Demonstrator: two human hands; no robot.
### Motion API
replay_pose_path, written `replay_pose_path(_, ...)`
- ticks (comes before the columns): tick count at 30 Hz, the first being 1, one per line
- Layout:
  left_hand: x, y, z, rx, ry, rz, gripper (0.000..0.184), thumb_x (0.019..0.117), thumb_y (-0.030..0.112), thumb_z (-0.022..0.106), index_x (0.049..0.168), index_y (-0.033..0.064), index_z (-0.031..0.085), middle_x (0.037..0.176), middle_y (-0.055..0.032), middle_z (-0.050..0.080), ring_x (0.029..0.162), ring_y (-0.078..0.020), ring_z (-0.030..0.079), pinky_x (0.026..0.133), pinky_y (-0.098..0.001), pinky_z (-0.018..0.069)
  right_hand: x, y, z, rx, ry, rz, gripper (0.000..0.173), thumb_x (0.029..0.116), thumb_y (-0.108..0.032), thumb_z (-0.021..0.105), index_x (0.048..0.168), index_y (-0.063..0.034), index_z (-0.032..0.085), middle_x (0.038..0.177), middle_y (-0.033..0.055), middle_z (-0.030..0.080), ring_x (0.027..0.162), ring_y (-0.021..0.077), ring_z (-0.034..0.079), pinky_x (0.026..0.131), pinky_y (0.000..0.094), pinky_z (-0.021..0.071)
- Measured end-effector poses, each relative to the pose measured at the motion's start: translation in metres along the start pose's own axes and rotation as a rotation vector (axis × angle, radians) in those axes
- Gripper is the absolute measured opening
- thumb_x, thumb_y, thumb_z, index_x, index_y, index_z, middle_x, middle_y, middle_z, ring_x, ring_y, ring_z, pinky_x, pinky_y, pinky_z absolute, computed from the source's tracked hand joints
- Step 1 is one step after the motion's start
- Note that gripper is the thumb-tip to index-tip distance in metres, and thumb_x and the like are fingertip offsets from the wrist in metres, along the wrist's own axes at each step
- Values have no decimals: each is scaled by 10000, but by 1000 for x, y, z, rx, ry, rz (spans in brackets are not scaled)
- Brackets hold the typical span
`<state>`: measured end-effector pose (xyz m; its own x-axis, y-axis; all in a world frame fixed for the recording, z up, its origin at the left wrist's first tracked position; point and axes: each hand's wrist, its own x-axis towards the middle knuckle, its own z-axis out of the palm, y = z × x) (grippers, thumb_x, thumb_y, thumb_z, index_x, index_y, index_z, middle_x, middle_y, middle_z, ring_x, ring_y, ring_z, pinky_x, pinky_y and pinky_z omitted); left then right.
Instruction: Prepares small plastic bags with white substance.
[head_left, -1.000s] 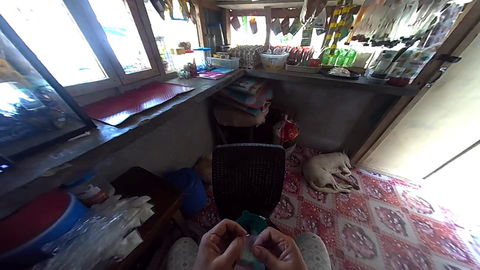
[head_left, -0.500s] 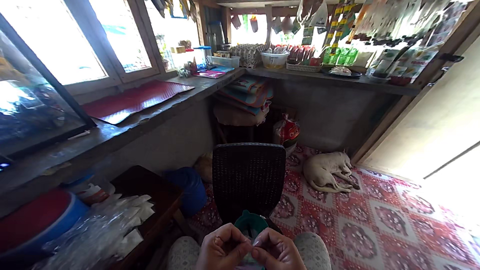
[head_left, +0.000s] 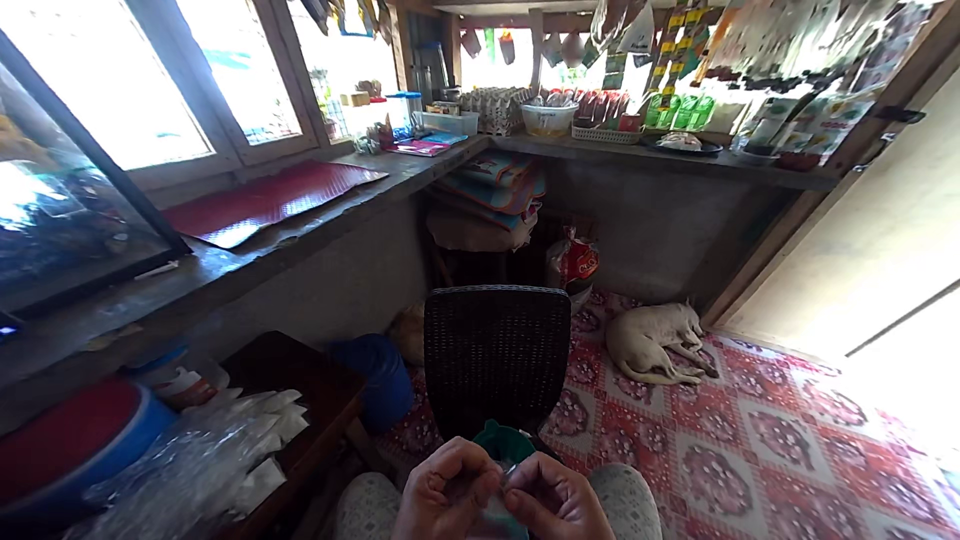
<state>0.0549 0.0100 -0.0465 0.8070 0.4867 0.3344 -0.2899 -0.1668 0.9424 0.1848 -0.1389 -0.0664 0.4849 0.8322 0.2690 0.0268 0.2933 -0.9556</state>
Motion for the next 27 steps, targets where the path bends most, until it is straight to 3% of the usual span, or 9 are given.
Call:
replay_pose_path(2, 1, 2, 0, -24, 4, 3, 103, 916, -6, 714, 1017, 1, 731, 996, -81, 720, 828, -138, 700, 755, -289, 622, 0, 0, 0, 9, -5, -7, 110, 957, -52, 695, 1042, 17, 682, 904, 43, 721, 781, 83, 675, 741, 274, 587)
replay_pose_path(6, 0, 5, 1, -24, 28, -54, 102, 876, -18, 750, 970, 0, 714, 883, -59, 724, 741, -117, 689, 698, -279, 611, 1, -1, -1, 20, 6, -26, 136, 984, -45, 648, 1109, 7, 664, 980, 44, 706, 853, 92, 671, 782, 287, 582)
replay_pose_path(13, -1, 3, 4, -28, 18, -74, 133, 848, 68, 811, 894, 52, 687, 756, 3, 670, 625, -54, 616, 582, -219, 544, 2, -1, -3, 61, 27, -35, 77, 942, -2, 691, 1016, 15, 705, 929, 43, 732, 819, 73, 688, 769, 260, 596)
replay_pose_path(16, 0, -2, 4, -64, 7, -18, 98, 889, 92, 786, 911, 37, 708, 801, -14, 688, 673, -65, 640, 629, -231, 569, 2, 1, -2, 72, 8, -39, 68, 936, -25, 711, 993, 7, 691, 884, 26, 719, 769, 53, 668, 722, 239, 581)
replay_pose_path(22, 0, -1, 3, -32, -32, 1, 99, 914, -13, 717, 1009, -13, 744, 992, -87, 720, 836, -139, 703, 767, -290, 624, 1, 4, -2, 69, 34, -14, 83, 994, -123, 660, 983, -42, 673, 842, -17, 696, 756, 43, 660, 712, 239, 570)
replay_pose_path(27, -2, 3, 6, -16, 11, -75, 94, 872, -23, 757, 954, -6, 716, 880, -64, 725, 734, -119, 693, 688, -276, 614, -1, 1, 1, 167, -5, 6, 123, 977, -98, 682, 1075, -24, 680, 936, 24, 725, 824, 88, 693, 778, 288, 598)
